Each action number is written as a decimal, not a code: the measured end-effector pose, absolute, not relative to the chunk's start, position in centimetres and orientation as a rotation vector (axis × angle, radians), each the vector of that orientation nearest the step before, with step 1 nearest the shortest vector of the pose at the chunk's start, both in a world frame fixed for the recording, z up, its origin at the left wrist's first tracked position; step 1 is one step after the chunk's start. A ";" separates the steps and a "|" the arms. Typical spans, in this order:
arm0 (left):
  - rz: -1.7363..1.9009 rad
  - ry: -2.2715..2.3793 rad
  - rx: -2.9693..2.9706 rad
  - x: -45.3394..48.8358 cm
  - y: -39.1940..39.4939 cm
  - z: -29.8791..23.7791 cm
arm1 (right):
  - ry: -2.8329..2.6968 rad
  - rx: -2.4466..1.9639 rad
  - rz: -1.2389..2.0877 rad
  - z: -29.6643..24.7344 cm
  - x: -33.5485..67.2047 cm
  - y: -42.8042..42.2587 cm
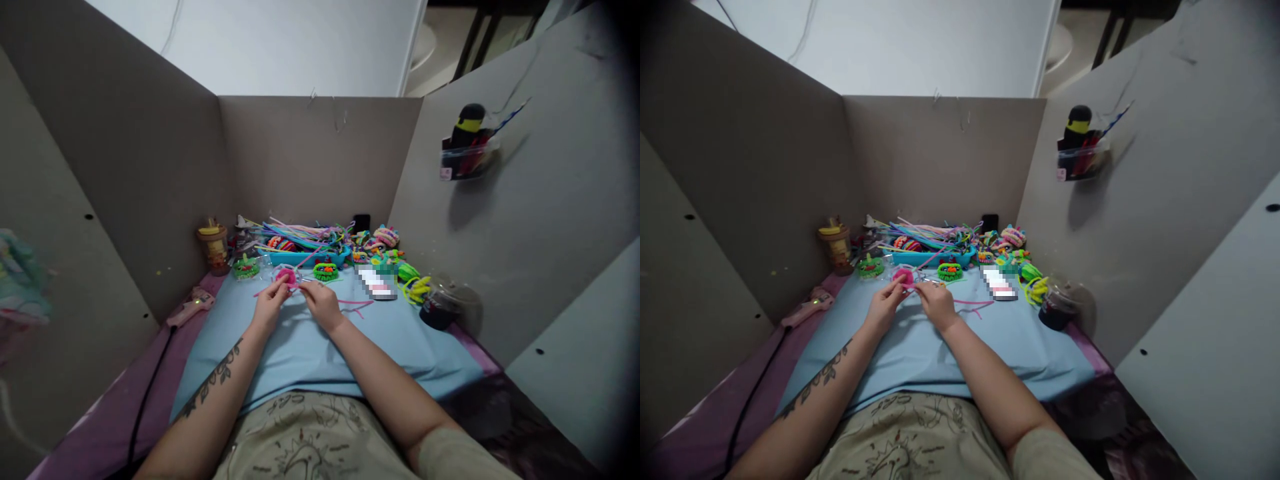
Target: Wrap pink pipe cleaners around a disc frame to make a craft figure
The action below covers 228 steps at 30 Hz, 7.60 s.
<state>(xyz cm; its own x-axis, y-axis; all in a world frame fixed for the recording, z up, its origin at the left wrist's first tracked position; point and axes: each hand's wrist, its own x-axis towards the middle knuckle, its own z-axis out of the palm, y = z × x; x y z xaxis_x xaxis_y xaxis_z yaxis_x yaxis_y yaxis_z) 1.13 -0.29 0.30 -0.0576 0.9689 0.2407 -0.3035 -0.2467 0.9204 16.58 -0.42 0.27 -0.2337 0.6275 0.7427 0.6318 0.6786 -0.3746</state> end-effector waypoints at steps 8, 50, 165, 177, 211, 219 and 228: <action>1.577 0.915 1.031 0.6 -0.2 0.2 | -1.799 -0.943 0.071 0.2 16.6 -0.5; 1.576 1.230 2.030 1.3 -1.6 0.4 | -1.925 -0.946 0.156 -0.1 16.0 -0.3; 1.428 1.099 1.171 1.1 -0.3 0.3 | -1.955 -0.797 0.230 -0.3 17.9 0.3; 1.403 1.026 1.268 1.2 -0.4 0.2 | -2.015 -0.832 0.178 0.2 17.5 -0.4; 1.595 1.151 1.827 0.7 -0.3 -0.2 | -1.703 -1.011 0.420 0.1 17.3 0.6; 1.576 1.193 1.920 0.7 0.1 -0.5 | -1.688 -1.007 0.520 0.0 17.7 1.2; 1.632 1.313 1.935 1.1 -0.5 -0.4 | -1.587 -1.045 0.519 0.0 17.9 1.3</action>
